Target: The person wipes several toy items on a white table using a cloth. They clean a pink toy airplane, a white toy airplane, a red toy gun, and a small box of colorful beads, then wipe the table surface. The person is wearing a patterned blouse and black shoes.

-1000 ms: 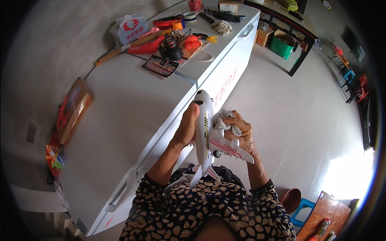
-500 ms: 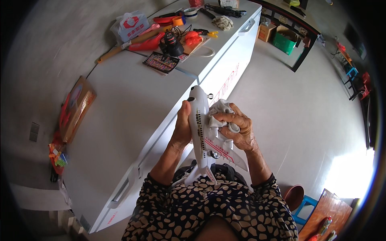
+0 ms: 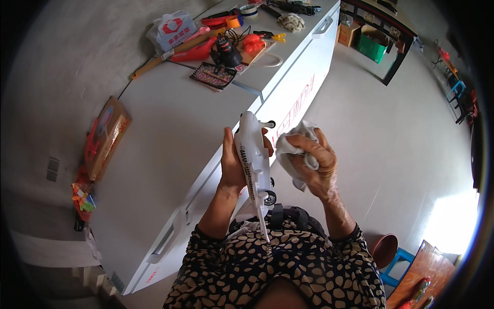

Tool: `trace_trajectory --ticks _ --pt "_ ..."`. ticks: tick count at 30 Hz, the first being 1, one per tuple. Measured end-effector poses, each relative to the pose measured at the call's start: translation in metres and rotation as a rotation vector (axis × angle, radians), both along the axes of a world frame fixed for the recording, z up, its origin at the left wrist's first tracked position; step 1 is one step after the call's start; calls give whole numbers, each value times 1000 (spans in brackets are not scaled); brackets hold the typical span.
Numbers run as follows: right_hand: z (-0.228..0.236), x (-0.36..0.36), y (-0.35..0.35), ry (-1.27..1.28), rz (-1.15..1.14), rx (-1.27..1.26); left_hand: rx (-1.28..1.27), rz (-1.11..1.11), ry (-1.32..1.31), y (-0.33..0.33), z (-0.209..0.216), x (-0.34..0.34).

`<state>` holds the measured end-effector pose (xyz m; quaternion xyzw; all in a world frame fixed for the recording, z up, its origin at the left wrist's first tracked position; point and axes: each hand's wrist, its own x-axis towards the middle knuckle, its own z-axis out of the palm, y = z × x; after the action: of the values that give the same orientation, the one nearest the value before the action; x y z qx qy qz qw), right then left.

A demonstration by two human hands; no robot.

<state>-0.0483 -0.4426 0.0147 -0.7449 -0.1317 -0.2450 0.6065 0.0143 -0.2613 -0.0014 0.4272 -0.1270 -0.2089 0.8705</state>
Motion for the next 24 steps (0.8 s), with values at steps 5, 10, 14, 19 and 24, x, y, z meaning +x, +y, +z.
trace_trajectory --ticks 5,10,14,19,24 --pt "1 2 28 -262 -208 -492 -112 145 156 -10 6 -8" --pt "-3 -8 27 -211 -158 -523 -70 89 101 -2 1 -2" --pt "-10 -16 19 -212 -17 -544 27 150 -21 -3 2 0" --pt "-16 -21 15 -269 14 -493 8 67 -29 3 3 4" --pt "-1 0 23 -342 -256 -595 35 164 172 -9 17 -4"
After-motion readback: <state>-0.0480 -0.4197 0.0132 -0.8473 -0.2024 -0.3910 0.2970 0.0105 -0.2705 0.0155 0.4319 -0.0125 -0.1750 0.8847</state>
